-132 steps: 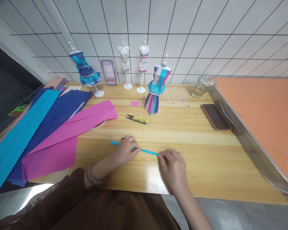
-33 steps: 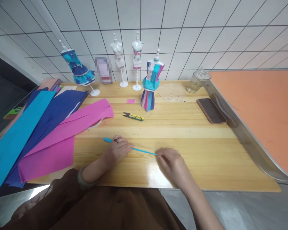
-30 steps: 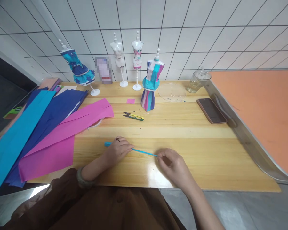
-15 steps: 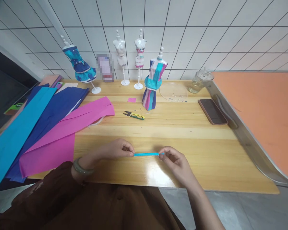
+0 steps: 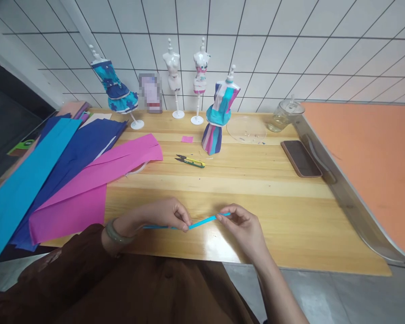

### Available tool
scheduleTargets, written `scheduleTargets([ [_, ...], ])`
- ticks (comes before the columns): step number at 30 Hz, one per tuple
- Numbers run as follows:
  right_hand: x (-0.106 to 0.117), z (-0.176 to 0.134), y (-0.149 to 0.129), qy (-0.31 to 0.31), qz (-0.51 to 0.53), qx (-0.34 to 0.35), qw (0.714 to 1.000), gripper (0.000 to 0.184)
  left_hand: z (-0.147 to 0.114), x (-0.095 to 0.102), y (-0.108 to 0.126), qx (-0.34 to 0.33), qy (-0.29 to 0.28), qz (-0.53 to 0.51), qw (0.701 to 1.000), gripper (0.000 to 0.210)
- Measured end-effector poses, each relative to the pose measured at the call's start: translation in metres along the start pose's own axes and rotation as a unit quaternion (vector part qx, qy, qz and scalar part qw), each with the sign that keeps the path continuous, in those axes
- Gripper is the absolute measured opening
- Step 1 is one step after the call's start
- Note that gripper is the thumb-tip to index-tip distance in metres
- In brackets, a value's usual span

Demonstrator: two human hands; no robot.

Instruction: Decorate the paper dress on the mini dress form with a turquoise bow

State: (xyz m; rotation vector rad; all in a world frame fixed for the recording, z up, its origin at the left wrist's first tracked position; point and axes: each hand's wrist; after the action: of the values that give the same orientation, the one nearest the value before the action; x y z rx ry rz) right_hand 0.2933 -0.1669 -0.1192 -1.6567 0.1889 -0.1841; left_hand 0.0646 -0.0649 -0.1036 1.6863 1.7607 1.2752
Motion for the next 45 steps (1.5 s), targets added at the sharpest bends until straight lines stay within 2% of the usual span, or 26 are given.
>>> scheduleTargets([
  [7,-0.006,-0.001,-0.001,0.033,0.078,-0.021,0.996,0.037,0.000,-0.003,0.004,0.006,-0.038,-0.074,0.997,0.012],
  [11,-0.010,-0.001,0.001,0.045,0.093,-0.034,0.994,0.045,0.001,-0.008,0.008,-0.010,-0.041,-0.104,0.994,0.023],
  [14,-0.012,0.000,0.001,0.044,0.094,-0.033,0.994,0.047,0.003,-0.014,0.014,-0.011,-0.027,-0.101,0.994,0.036],
  [20,-0.014,0.000,0.000,0.054,0.099,-0.030,0.993,0.048,0.009,-0.025,0.018,-0.032,0.016,-0.080,0.996,0.040],
  [24,-0.023,-0.004,0.001,0.065,0.178,-0.075,0.979,0.062,0.012,-0.026,0.016,-0.014,0.025,-0.100,0.995,0.041],
  [27,-0.034,-0.010,0.003,0.037,0.236,-0.118,0.964,0.071,0.014,-0.027,0.016,-0.021,0.047,-0.110,0.993,0.042],
  [30,-0.042,-0.014,0.004,0.022,0.253,-0.143,0.957,0.065,0.014,-0.028,0.017,-0.034,0.059,-0.106,0.992,0.044],
  [34,-0.044,-0.013,0.001,0.075,0.249,-0.143,0.955,0.059,0.013,-0.030,0.018,-0.026,0.055,-0.106,0.992,0.044],
  [45,-0.024,-0.003,-0.002,0.164,0.254,-0.114,0.947,0.055,0.009,-0.031,0.017,-0.015,0.050,-0.112,0.992,0.038],
])
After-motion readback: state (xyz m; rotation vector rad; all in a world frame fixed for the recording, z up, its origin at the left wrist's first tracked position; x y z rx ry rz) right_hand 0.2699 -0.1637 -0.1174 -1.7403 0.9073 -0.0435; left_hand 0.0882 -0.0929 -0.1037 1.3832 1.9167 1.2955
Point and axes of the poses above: each hand's wrist, its own z-axis towards the middle knuckle, its own x-axis out of the back of the hand, y = z × x, and after that the axes turned 13 degrees about z, right-handed
